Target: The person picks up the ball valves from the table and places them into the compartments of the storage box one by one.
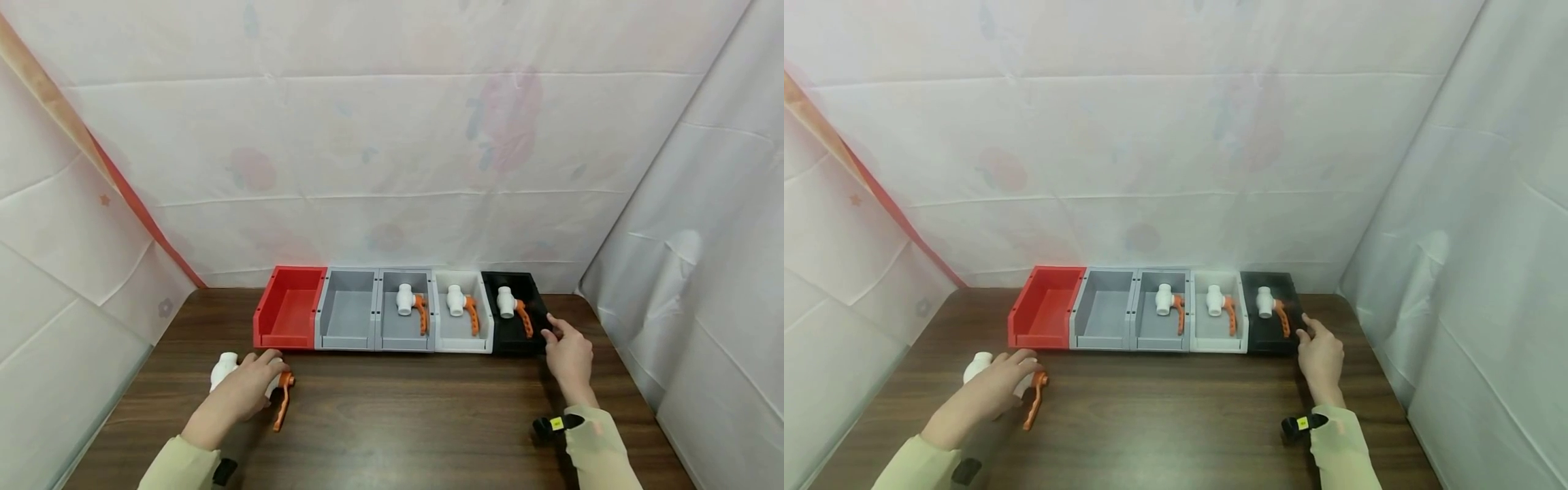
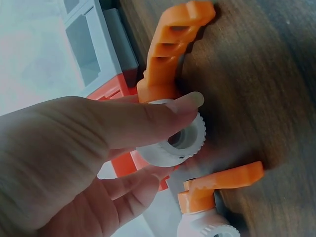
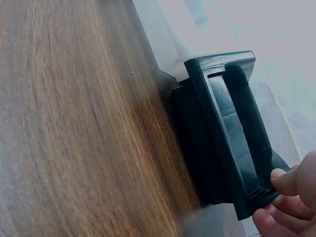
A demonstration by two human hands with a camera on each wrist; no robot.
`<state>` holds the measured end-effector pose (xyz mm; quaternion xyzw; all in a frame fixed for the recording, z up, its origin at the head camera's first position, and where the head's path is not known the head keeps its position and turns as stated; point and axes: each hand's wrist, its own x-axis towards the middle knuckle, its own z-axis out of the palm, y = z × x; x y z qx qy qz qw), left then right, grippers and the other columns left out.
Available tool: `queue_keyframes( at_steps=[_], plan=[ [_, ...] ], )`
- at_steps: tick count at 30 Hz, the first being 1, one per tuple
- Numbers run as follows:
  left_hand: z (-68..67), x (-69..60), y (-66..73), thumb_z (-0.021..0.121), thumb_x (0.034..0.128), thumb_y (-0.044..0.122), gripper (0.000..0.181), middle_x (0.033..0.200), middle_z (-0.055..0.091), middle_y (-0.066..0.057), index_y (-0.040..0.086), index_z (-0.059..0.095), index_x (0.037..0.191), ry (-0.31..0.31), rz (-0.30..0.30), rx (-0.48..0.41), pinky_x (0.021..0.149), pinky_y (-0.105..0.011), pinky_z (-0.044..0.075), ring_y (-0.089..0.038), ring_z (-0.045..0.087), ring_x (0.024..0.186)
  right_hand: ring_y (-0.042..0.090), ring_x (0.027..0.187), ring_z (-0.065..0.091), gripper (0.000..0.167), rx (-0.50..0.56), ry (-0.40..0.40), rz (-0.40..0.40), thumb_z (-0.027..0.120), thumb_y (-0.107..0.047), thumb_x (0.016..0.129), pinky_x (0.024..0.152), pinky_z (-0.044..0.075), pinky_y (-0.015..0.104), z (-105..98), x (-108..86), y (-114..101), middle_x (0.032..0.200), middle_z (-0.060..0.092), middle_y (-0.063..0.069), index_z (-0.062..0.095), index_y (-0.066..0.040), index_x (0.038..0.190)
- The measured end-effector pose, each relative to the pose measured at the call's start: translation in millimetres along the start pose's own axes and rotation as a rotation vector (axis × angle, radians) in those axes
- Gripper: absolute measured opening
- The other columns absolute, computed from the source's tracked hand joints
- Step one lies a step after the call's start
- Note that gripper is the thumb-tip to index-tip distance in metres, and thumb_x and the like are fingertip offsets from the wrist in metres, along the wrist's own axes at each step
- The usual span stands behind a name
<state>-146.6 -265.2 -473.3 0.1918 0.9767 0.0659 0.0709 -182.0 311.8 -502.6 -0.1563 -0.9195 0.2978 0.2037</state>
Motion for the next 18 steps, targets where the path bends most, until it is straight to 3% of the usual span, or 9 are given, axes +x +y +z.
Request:
queue_keyframes(
  at_steps=[9, 18],
  plan=[
    [-1.1, -0.5, 1.0, 0.094, 0.0570, 0.006, 0.056, 0.108, 0.060, -0.004, 0.017, 0.072, 0.107, -0.004, 0.002, 0.012, 0.064, -0.045, 0.056, -0.028, 0.057, 0.090, 0.028, 0.067, 0.060, 0.037, -0.001, -0.003, -0.012, 0.067, -0.012, 0.096, 0.064, 0.046, 0.048, -0.1, 0.1, 0.4, 0.096, 0.071, 0.017, 0.064, -0.008, 0.132],
    [-0.3, 0.6, -0.3, 0.095, 0.0569, 0.005, 0.055, 0.109, 0.061, -0.004, 0.016, 0.072, 0.106, 0.003, 0.013, -0.059, 0.074, -0.049, 0.057, -0.028, 0.060, 0.092, 0.030, 0.068, 0.061, 0.037, -0.004, 0.006, -0.028, 0.067, -0.012, 0.096, 0.065, 0.048, 0.052, -1.1, -0.6, 0.4, 0.095, 0.071, 0.017, 0.064, -0.007, 0.132]
  ],
)
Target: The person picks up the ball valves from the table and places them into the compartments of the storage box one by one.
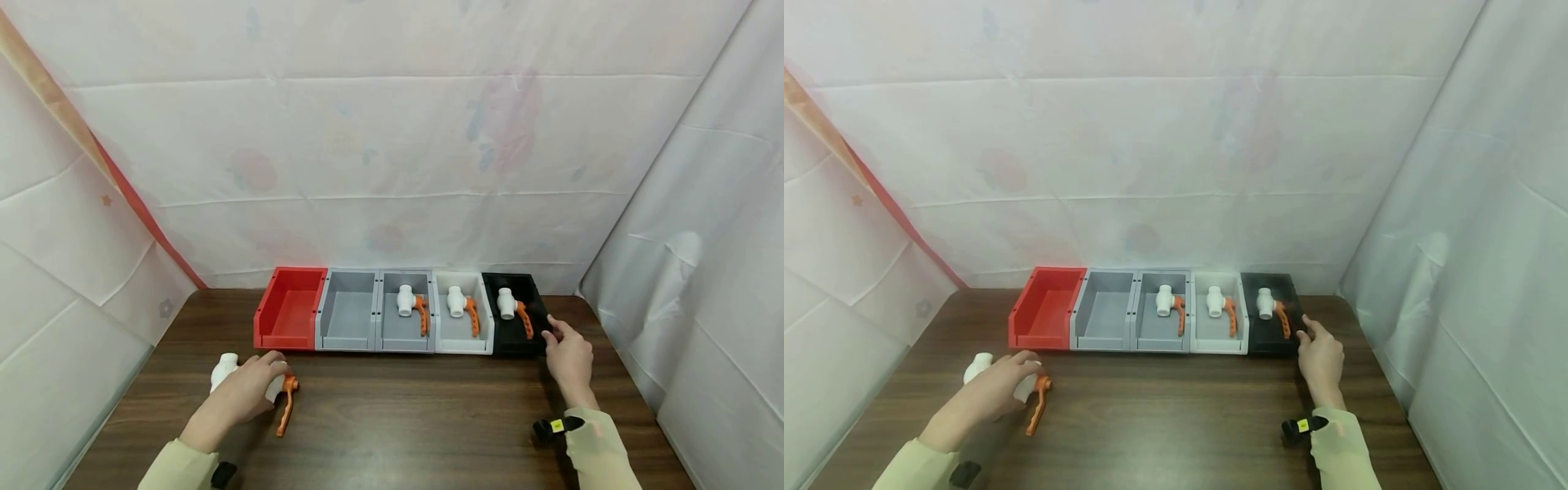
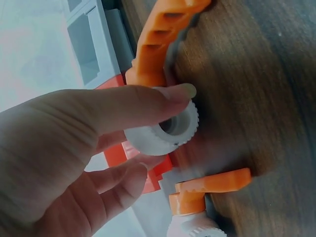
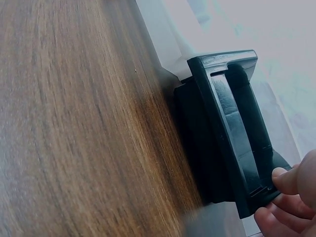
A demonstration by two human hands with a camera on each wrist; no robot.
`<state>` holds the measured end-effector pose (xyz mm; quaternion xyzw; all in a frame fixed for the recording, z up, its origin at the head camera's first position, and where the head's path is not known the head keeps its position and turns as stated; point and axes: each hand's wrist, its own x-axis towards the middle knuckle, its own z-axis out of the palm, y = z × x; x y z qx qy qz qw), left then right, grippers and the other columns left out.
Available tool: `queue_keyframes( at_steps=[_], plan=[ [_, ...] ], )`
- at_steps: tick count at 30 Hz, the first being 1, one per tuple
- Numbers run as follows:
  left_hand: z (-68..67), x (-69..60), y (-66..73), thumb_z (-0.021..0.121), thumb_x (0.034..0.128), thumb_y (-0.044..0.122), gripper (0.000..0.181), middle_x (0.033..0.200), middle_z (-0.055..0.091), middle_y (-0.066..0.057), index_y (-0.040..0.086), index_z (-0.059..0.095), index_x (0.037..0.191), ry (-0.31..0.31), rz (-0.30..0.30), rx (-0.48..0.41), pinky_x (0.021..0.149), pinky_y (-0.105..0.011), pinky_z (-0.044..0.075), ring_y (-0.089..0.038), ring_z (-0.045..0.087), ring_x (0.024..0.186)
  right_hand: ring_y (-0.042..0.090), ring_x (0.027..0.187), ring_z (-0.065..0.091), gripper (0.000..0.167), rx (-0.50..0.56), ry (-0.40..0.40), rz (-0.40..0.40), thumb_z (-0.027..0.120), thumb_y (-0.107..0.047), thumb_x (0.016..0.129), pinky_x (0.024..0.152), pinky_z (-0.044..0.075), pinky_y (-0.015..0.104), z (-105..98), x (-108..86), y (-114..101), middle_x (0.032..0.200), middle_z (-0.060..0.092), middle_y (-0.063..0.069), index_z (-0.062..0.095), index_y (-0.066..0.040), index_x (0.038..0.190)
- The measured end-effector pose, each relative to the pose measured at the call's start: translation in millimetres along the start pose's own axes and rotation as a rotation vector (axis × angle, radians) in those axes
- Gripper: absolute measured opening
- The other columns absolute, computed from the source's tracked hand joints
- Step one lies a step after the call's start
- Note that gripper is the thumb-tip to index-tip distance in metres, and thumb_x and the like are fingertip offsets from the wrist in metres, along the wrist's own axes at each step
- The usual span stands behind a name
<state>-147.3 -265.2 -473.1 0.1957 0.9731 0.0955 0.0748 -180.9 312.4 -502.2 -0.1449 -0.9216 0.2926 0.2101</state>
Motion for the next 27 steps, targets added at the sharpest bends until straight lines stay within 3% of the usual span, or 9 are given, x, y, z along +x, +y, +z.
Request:
queue_keyframes(
  at_steps=[7, 15, 27],
  plan=[
    [-0.5, 1.6, 1.8, 0.096, 0.0593, 0.011, 0.056, 0.115, 0.060, -0.003, 0.019, 0.072, 0.110, 0.025, 0.003, -0.013, 0.082, -0.050, 0.056, -0.028, 0.061, 0.099, 0.030, 0.072, 0.062, 0.037, 0.002, -0.015, 0.013, 0.066, -0.013, 0.097, 0.066, 0.048, 0.051, 0.4, 0.7, 0.0, 0.097, 0.071, 0.018, 0.063, -0.008, 0.133],
    [-8.4, 3.8, 11.9, 0.094, 0.0613, 0.014, 0.061, 0.127, 0.057, -0.010, 0.018, 0.071, 0.117, 0.207, 0.087, -0.002, 0.082, -0.051, 0.055, -0.035, 0.058, 0.109, 0.032, 0.073, 0.063, 0.037, 0.006, -0.001, 0.014, 0.067, -0.012, 0.096, 0.068, 0.048, 0.054, 0.3, -0.5, 0.4, 0.097, 0.071, 0.018, 0.064, -0.008, 0.132],
    [-21.1, 19.0, 29.5, 0.097, 0.0587, 0.017, 0.068, 0.130, 0.056, -0.012, 0.015, 0.070, 0.121, 0.371, 0.016, -0.046, 0.076, -0.052, 0.057, -0.036, 0.055, 0.113, 0.032, 0.071, 0.061, 0.037, -0.006, 0.001, 0.016, 0.067, -0.013, 0.096, 0.067, 0.047, 0.052, 2.8, -0.7, 1.1, 0.096, 0.071, 0.018, 0.064, -0.008, 0.133]
  ],
)
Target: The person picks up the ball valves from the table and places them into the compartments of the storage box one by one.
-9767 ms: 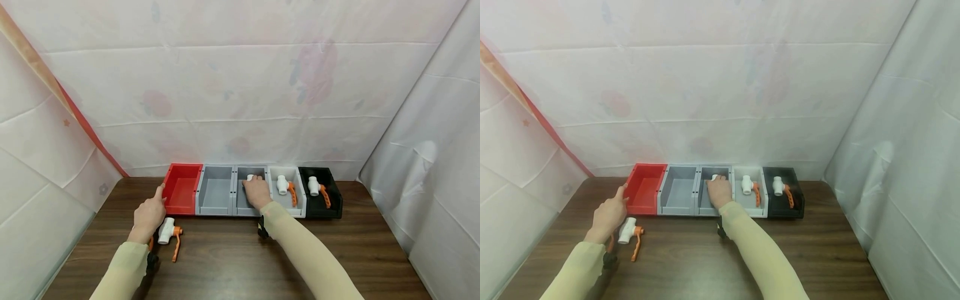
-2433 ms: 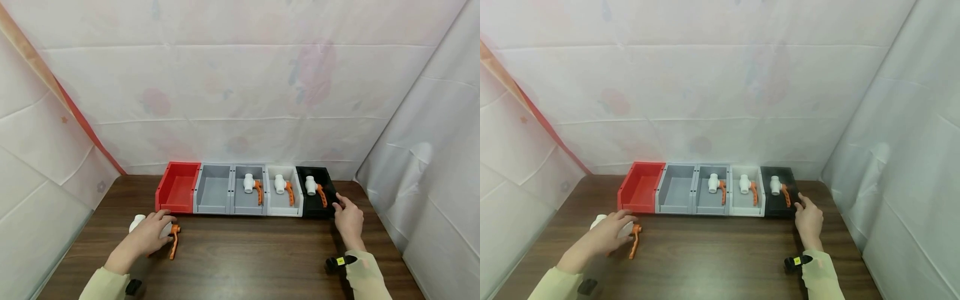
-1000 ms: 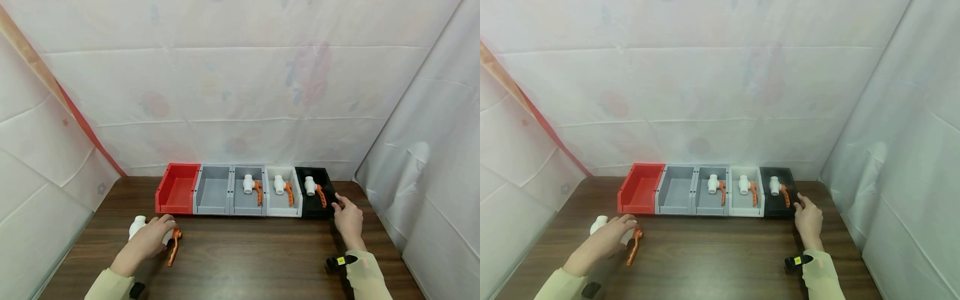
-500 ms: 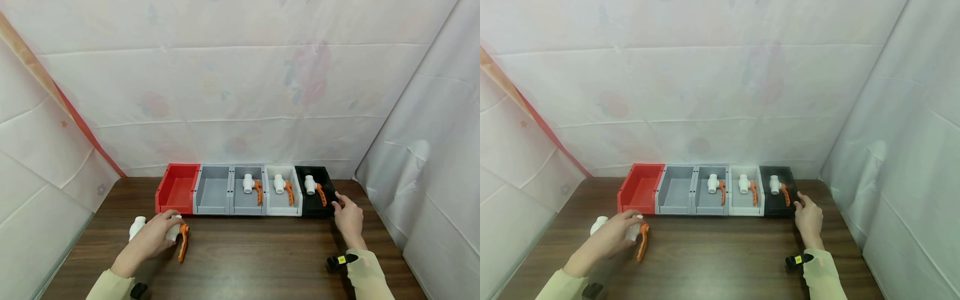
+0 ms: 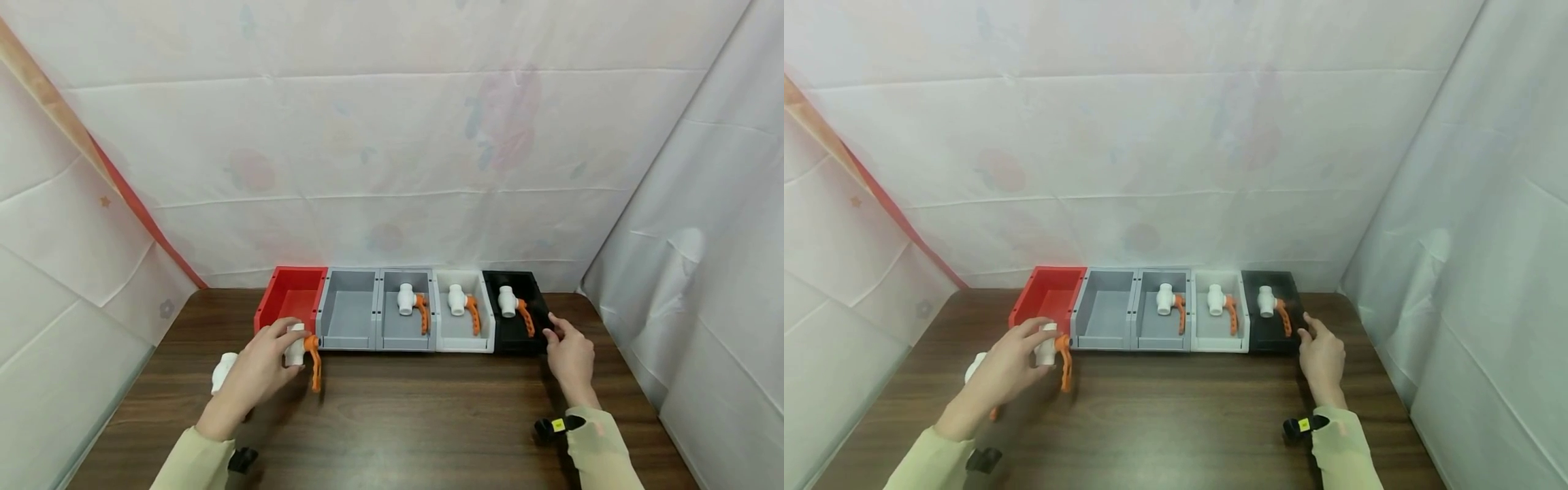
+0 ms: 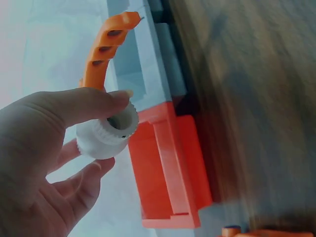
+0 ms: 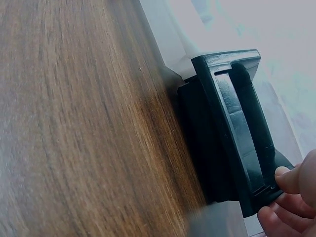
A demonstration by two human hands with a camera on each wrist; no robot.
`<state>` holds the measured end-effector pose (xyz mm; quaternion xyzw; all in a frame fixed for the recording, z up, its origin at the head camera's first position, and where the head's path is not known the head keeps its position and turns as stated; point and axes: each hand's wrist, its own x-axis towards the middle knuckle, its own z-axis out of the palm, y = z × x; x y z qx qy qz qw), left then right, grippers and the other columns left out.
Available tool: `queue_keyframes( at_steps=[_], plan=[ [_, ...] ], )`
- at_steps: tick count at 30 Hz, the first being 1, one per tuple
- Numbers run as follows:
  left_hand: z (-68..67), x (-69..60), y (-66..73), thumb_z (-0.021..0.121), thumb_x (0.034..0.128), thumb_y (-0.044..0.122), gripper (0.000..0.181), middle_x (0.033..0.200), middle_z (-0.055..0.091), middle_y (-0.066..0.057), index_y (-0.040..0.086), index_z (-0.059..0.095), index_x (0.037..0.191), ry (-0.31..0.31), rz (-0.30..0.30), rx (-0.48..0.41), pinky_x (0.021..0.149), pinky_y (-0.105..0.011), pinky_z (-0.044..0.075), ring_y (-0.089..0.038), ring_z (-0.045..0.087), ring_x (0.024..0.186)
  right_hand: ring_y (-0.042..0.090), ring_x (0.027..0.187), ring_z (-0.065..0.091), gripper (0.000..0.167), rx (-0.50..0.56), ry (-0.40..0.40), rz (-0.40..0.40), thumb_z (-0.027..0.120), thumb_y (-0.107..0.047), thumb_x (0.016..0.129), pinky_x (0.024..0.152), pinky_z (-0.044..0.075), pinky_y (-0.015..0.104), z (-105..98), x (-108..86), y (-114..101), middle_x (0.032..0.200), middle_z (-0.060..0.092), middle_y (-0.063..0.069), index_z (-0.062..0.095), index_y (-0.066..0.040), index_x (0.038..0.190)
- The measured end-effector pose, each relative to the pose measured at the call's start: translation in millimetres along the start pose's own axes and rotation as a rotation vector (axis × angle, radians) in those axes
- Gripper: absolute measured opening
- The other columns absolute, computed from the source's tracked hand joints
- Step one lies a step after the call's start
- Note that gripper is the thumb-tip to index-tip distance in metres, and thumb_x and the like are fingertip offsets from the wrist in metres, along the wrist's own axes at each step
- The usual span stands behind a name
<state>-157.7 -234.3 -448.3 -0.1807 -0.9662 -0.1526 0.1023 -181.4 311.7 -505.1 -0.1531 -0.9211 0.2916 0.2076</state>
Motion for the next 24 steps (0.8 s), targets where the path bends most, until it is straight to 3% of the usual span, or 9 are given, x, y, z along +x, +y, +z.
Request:
queue_keyframes(
  at_steps=[16, 24],
  plan=[
    [-1.4, 27.7, 18.4, 0.093, 0.0618, 0.010, 0.067, 0.135, 0.053, -0.015, 0.012, 0.068, 0.124, 0.191, 0.011, -0.016, 0.071, -0.052, 0.058, -0.036, 0.056, 0.107, 0.030, 0.068, 0.059, 0.038, 0.001, 0.006, -0.010, 0.067, -0.013, 0.096, 0.065, 0.046, 0.051, 0.5, -0.7, 0.9, 0.093, 0.070, 0.017, 0.064, -0.009, 0.133],
    [4.0, 46.2, 20.1, 0.090, 0.0670, 0.013, 0.060, 0.136, 0.053, -0.015, 0.012, 0.069, 0.123, 0.219, 0.015, 0.011, 0.071, -0.051, 0.058, -0.036, 0.056, 0.109, 0.032, 0.071, 0.059, 0.038, -0.007, 0.001, 0.021, 0.066, -0.014, 0.097, 0.065, 0.047, 0.051, -0.5, -0.7, -2.2, 0.097, 0.070, 0.018, 0.063, -0.010, 0.134]
  ],
)
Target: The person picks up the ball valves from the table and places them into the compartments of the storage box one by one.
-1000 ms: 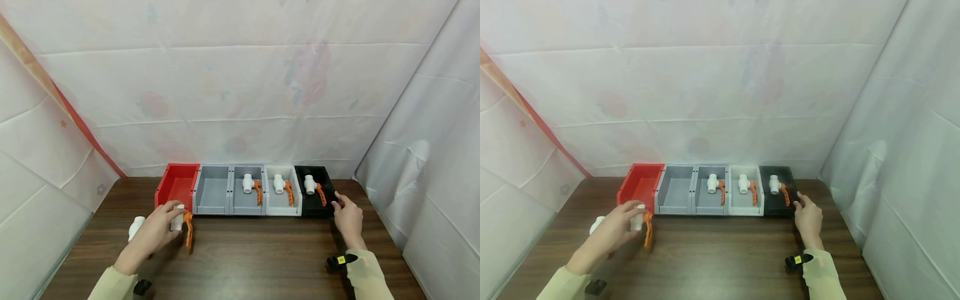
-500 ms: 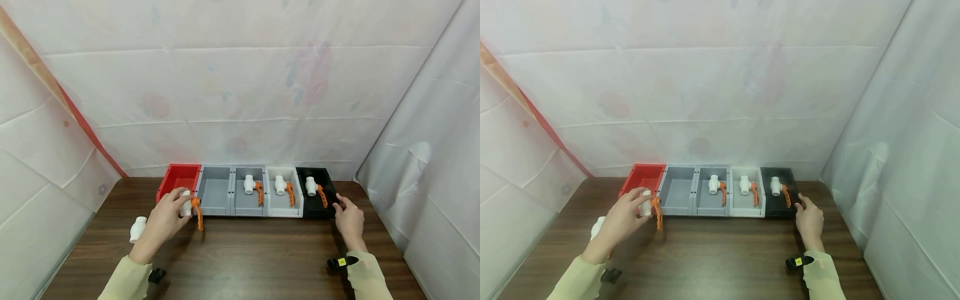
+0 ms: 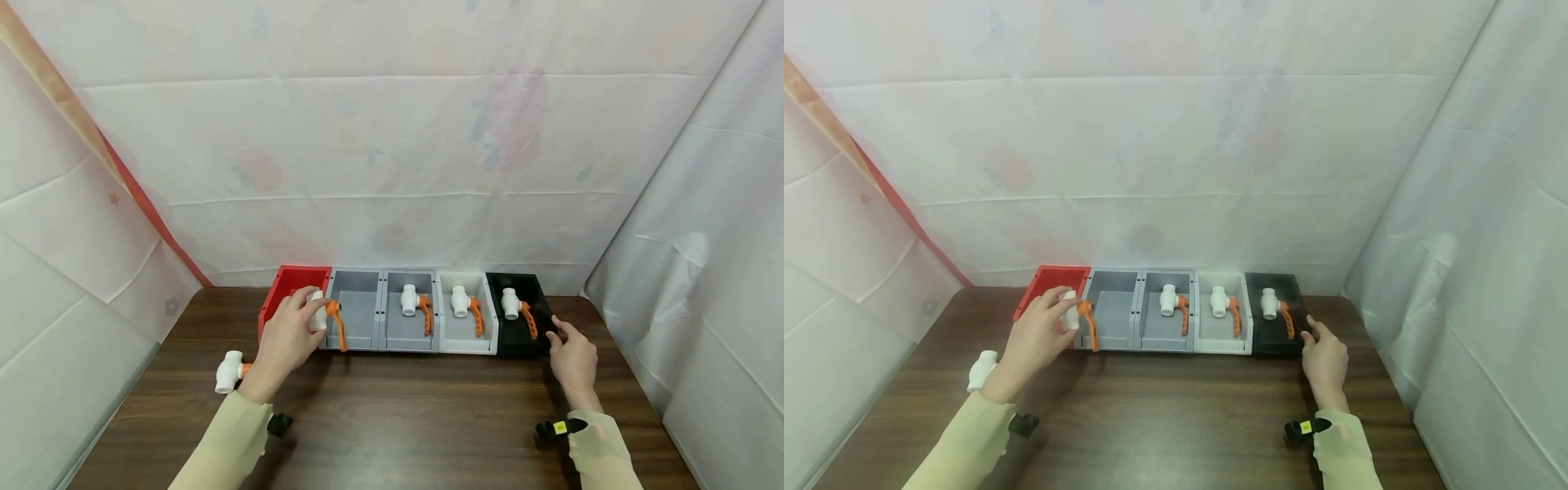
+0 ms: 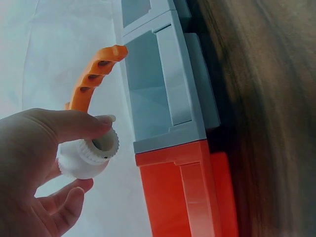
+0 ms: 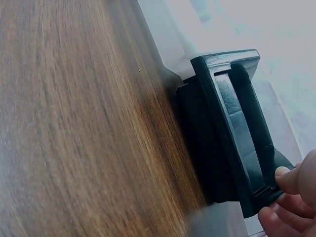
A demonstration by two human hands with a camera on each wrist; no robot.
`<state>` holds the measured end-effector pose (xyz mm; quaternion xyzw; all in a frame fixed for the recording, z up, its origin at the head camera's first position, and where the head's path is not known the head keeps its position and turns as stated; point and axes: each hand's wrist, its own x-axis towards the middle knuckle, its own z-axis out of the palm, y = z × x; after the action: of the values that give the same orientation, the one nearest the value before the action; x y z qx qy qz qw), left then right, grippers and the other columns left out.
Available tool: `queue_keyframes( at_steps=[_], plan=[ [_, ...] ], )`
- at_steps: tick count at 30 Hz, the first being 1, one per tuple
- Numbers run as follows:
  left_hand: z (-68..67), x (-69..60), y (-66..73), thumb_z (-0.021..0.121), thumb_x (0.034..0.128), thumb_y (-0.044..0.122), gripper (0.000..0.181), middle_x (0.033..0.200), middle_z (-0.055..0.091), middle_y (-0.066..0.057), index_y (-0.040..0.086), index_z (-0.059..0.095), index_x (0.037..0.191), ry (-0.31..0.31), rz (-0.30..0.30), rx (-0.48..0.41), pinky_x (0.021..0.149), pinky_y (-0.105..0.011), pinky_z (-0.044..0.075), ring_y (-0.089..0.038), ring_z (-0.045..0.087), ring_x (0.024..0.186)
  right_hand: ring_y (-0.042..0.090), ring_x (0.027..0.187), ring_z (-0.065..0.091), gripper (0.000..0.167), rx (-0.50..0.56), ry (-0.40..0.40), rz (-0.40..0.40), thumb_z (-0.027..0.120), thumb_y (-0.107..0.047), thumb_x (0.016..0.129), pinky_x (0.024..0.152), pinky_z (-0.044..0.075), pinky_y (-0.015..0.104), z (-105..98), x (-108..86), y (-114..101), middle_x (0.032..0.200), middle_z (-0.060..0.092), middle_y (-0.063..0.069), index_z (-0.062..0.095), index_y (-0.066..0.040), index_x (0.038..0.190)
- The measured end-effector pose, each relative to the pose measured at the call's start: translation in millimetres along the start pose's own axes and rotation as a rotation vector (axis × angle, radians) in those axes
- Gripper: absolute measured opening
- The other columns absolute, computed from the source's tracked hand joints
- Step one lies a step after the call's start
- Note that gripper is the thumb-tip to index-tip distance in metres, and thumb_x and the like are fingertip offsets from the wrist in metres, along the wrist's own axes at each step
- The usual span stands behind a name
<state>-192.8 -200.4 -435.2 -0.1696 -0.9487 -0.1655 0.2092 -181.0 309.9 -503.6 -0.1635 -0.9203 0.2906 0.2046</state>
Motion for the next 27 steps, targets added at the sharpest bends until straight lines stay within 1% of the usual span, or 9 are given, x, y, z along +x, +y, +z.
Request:
queue_keyframes(
  at_steps=[3, 7, 12, 16, 20, 23, 27],
  plan=[
    [3.5, 7.0, 0.5, 0.090, 0.0669, 0.014, 0.061, 0.135, 0.053, -0.015, 0.013, 0.069, 0.123, -0.010, -0.006, 0.002, 0.068, -0.050, 0.058, -0.036, 0.055, 0.108, 0.031, 0.069, 0.058, 0.038, 0.002, 0.001, -0.004, 0.066, -0.014, 0.097, 0.065, 0.046, 0.051, -0.3, -0.1, 0.6, 0.096, 0.070, 0.017, 0.063, -0.009, 0.134],
    [7.7, 14.8, 1.9, 0.091, 0.0671, 0.014, 0.061, 0.136, 0.052, -0.013, 0.014, 0.069, 0.124, -0.039, -0.018, -0.004, 0.064, -0.047, 0.058, -0.034, 0.055, 0.108, 0.032, 0.068, 0.060, 0.037, 0.005, 0.010, -0.027, 0.067, -0.013, 0.096, 0.065, 0.046, 0.052, 0.0, -0.4, 2.4, 0.094, 0.070, 0.017, 0.064, -0.008, 0.133],
    [15.4, 24.7, 1.2, 0.089, 0.0699, 0.014, 0.060, 0.140, 0.050, -0.013, 0.015, 0.067, 0.126, -0.069, -0.017, -0.003, 0.065, -0.046, 0.058, -0.034, 0.054, 0.111, 0.033, 0.069, 0.061, 0.037, 0.010, 0.018, -0.037, 0.067, -0.012, 0.096, 0.067, 0.046, 0.054, 0.8, 0.8, 3.5, 0.093, 0.070, 0.017, 0.064, -0.008, 0.132],
    [24.0, 29.5, -1.1, 0.089, 0.0692, 0.014, 0.062, 0.141, 0.050, -0.012, 0.015, 0.067, 0.127, -0.079, -0.020, 0.019, 0.067, -0.047, 0.058, -0.034, 0.055, 0.110, 0.032, 0.070, 0.060, 0.037, 0.012, 0.014, -0.037, 0.067, -0.013, 0.096, 0.067, 0.046, 0.054, 2.8, 0.1, 3.7, 0.094, 0.070, 0.017, 0.064, -0.009, 0.133],
    [31.6, 36.8, -1.1, 0.092, 0.0657, 0.016, 0.065, 0.140, 0.051, -0.013, 0.015, 0.067, 0.126, -0.098, -0.033, 0.047, 0.074, -0.049, 0.057, -0.034, 0.055, 0.109, 0.033, 0.071, 0.060, 0.038, 0.012, 0.011, -0.031, 0.066, -0.013, 0.097, 0.069, 0.046, 0.055, 3.2, 0.5, 2.4, 0.094, 0.070, 0.017, 0.063, -0.009, 0.134],
    [38.9, 42.6, 0.7, 0.092, 0.0660, 0.017, 0.065, 0.139, 0.051, -0.015, 0.014, 0.067, 0.126, -0.117, -0.030, 0.074, 0.078, -0.050, 0.056, -0.035, 0.056, 0.109, 0.035, 0.072, 0.061, 0.037, 0.011, 0.017, -0.025, 0.066, -0.013, 0.097, 0.070, 0.046, 0.056, 2.6, 0.5, 2.3, 0.094, 0.070, 0.018, 0.064, -0.009, 0.133],
    [47.6, 49.5, 3.5, 0.091, 0.0685, 0.015, 0.060, 0.138, 0.053, -0.015, 0.012, 0.068, 0.124, -0.131, -0.012, 0.100, 0.081, -0.050, 0.055, -0.036, 0.057, 0.108, 0.035, 0.072, 0.061, 0.037, 0.011, 0.017, -0.023, 0.066, -0.013, 0.097, 0.071, 0.045, 0.057, 1.6, -0.2, 3.0, 0.095, 0.070, 0.018, 0.064, -0.008, 0.133]
  ],
)
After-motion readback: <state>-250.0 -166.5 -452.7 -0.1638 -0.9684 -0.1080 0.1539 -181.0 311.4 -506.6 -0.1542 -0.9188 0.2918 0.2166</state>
